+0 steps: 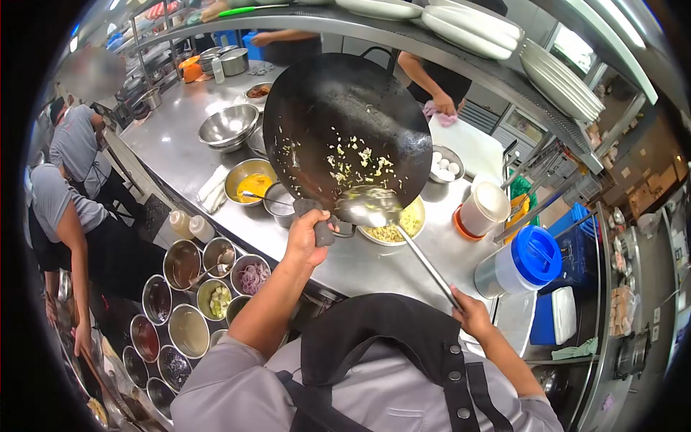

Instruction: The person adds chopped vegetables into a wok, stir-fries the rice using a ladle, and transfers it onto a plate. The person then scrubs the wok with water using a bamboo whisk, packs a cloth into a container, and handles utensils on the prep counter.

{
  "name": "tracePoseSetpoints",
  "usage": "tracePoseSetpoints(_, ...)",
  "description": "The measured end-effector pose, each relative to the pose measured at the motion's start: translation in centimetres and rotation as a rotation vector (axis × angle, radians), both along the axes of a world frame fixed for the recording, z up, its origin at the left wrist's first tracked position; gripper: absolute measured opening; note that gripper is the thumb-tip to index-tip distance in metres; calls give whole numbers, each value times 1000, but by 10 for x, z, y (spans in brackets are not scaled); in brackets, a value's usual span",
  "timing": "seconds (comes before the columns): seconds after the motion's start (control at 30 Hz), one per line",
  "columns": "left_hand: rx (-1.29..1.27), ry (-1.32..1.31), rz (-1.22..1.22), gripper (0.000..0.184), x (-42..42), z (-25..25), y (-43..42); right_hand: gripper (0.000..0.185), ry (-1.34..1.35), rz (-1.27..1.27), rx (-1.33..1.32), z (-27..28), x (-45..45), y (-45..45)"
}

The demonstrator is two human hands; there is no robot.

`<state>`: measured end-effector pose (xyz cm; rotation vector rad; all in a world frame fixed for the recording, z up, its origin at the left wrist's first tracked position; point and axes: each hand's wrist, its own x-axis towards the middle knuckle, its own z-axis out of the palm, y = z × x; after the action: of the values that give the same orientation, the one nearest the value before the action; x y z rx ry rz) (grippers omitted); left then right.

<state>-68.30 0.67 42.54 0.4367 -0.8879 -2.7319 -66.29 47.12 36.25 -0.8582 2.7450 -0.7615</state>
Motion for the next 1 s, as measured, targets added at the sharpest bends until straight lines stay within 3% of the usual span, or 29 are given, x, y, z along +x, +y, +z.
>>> tracePoseSetpoints(0.03,2,5,14,11,-1,2,1,82,-4,-8,3,4,-6,-5)
tracePoseSetpoints(0.1,-3,8,0,12,-6,3,1,78,312,-13,-10,32,-33,-39)
tracePoseSetpoints(0.23,-11,33,17,17,-10,3,5,73,173,-140,-114,79,-97,-159)
tracePoseSetpoints(0.33,-22,42,11,18,-16,4,1,73,244,-75,-108,46,-76,-154)
tracePoseSetpoints(0.4,-31,42,3,18,-20,-2,-3,74,137,-73,-40,31,-22,-108)
tracePoseSetpoints(0.43,-31,48,5,19,-23,-4,-4,78,-57,-131,49,10,0,-72)
tracePoseSetpoints(0.47,-29,56,13,20,-26,-5,-3,79,128,-62,-65,-8,17,-42)
tracePoseSetpoints(0.57,-54,56,9,23,-27,-7,1,78,106,-155,-62,6,9,-40)
tracePoseSetpoints(0.6,-58,58,-7,23,-28,-7,3,78,246,-135,-24,22,-14,-65)
tracePoseSetpoints(0.7,-61,76,12,25,-25,-6,12,79,269,-167,-35,54,-66,-125)
tracePoseSetpoints(0.8,-46,35,25,25,-25,1,12,79,277,-175,4,31,-61,-125)
tracePoseSetpoints(0.87,-15,59,-2,26,-28,-6,8,79,184,-159,-9,15,-7,-86)
tracePoseSetpoints(0.9,-14,57,3,26,-29,-6,8,80,11,-210,-39,-9,17,-53)
tracePoseSetpoints(0.93,-37,62,13,27,-30,-5,9,80,-47,-206,-298,-12,30,-45)
tracePoseSetpoints(1.0,-62,52,17,27,-26,-6,11,78,83,-196,-195,-22,24,-27)
